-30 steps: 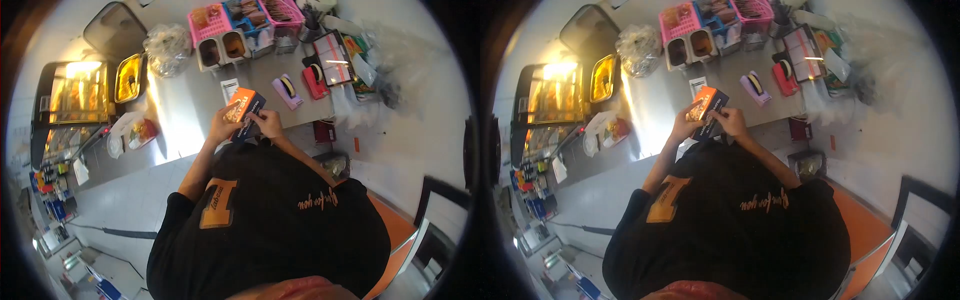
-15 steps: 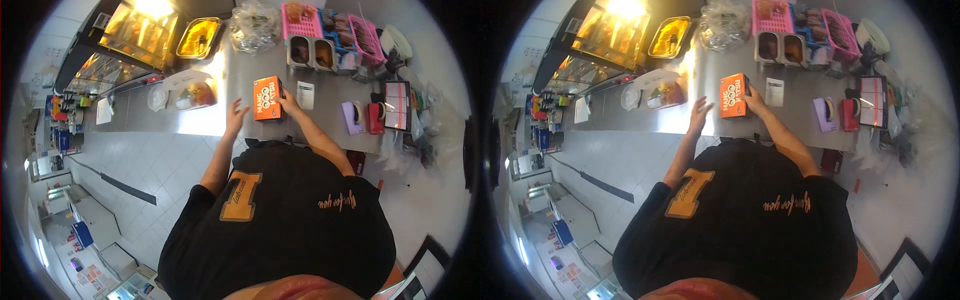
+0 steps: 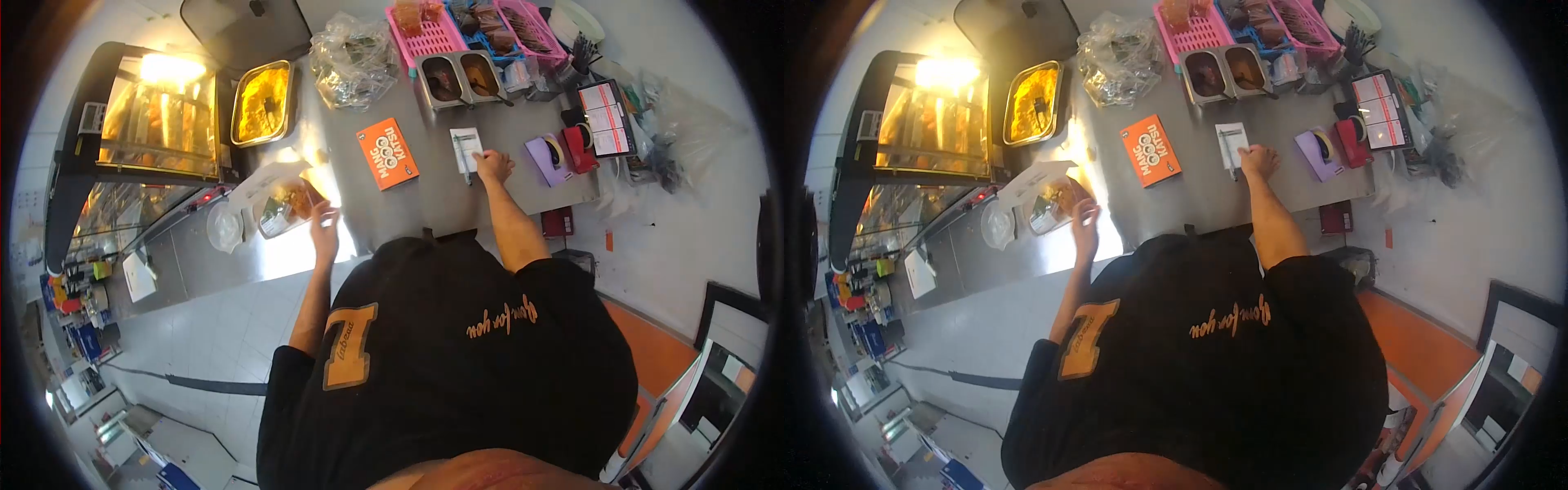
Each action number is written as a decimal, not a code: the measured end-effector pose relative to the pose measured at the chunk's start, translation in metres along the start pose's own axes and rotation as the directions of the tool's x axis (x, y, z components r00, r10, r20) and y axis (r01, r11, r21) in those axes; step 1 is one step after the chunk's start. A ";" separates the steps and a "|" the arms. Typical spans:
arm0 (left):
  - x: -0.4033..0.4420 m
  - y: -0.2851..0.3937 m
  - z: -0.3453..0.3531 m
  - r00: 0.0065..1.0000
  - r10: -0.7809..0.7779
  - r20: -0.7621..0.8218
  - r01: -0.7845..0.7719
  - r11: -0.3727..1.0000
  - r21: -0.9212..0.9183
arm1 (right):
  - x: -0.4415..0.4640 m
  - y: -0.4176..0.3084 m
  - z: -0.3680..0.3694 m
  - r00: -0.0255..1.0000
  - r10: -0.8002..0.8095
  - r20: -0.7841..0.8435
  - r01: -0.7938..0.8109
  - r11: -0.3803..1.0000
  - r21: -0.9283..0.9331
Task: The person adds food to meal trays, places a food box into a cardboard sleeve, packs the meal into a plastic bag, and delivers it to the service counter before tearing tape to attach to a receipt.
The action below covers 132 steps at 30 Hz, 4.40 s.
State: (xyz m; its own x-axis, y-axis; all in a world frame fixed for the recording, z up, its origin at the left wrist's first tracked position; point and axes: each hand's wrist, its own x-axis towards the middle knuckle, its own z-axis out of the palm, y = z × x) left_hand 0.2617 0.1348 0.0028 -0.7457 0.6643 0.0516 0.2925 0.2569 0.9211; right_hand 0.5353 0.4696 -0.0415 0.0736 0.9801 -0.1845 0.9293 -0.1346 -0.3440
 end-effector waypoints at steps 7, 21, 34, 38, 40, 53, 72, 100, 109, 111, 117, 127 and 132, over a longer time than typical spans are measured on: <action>0.068 -0.011 0.132 0.966 -0.164 0.201 0.142 0.983 0.118 | 0.007 -0.016 -0.026 0.929 -0.364 -0.067 0.348 0.799 0.490; -0.013 0.088 0.197 0.876 0.132 0.464 -0.387 0.767 0.512 | -0.060 -0.018 -0.053 0.732 -0.582 0.354 0.517 0.813 0.269; -0.027 0.095 0.230 0.933 -0.055 0.355 -0.207 0.726 0.656 | 0.096 0.225 -0.098 0.888 -0.405 -0.217 0.457 0.737 0.498; -0.020 0.081 0.227 0.935 -0.020 0.353 -0.221 0.746 0.629 | 0.093 0.197 -0.075 0.960 -0.269 -0.080 0.276 0.849 0.450; -0.015 0.078 0.223 0.927 -0.022 0.373 -0.236 0.740 0.630 | 0.096 0.172 -0.077 0.989 -0.143 -0.041 0.141 0.814 0.563; -0.014 0.075 0.215 0.922 0.101 0.374 -0.340 0.674 0.656 | 0.087 0.201 -0.021 0.950 -0.199 -0.242 0.310 0.712 0.630; -0.012 0.055 0.192 0.826 0.223 0.518 -0.546 0.542 0.638 | -0.021 -0.081 -0.004 0.584 -0.412 0.699 -0.290 0.698 0.654; 0.015 0.062 0.190 0.944 0.063 0.325 -0.276 0.690 0.669 | 0.104 0.174 -0.072 0.897 0.202 0.392 -0.328 -0.289 0.899; 0.008 0.056 0.181 0.914 0.016 0.405 -0.278 0.750 0.599 | 0.069 0.194 -0.027 0.893 0.447 0.050 -0.372 0.672 0.641; 0.004 0.054 0.179 0.908 0.007 0.419 -0.273 0.768 0.579 | 0.026 0.128 -0.053 0.908 0.278 0.313 -0.418 0.648 0.636; 0.004 0.046 0.181 0.907 0.018 0.420 -0.283 0.764 0.580 | -0.075 0.010 -0.022 0.777 -0.343 0.528 0.228 0.935 0.273; 0.014 0.061 0.177 0.868 -0.140 0.477 -0.199 0.781 0.591 | -0.039 0.048 -0.021 0.466 -0.816 0.342 0.745 0.571 0.345; 0.032 0.052 0.184 0.919 -0.162 0.360 -0.036 0.874 0.484 | -0.040 0.043 0.035 0.129 -0.974 0.184 0.930 0.183 0.319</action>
State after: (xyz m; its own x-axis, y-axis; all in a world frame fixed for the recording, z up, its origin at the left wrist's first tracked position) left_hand 0.3632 0.2988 -0.0190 -0.5171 0.8215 -0.2403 0.5721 0.5405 0.6169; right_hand 0.5596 0.4195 -0.0807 -0.9627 0.2304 0.1417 0.1231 0.8398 -0.5287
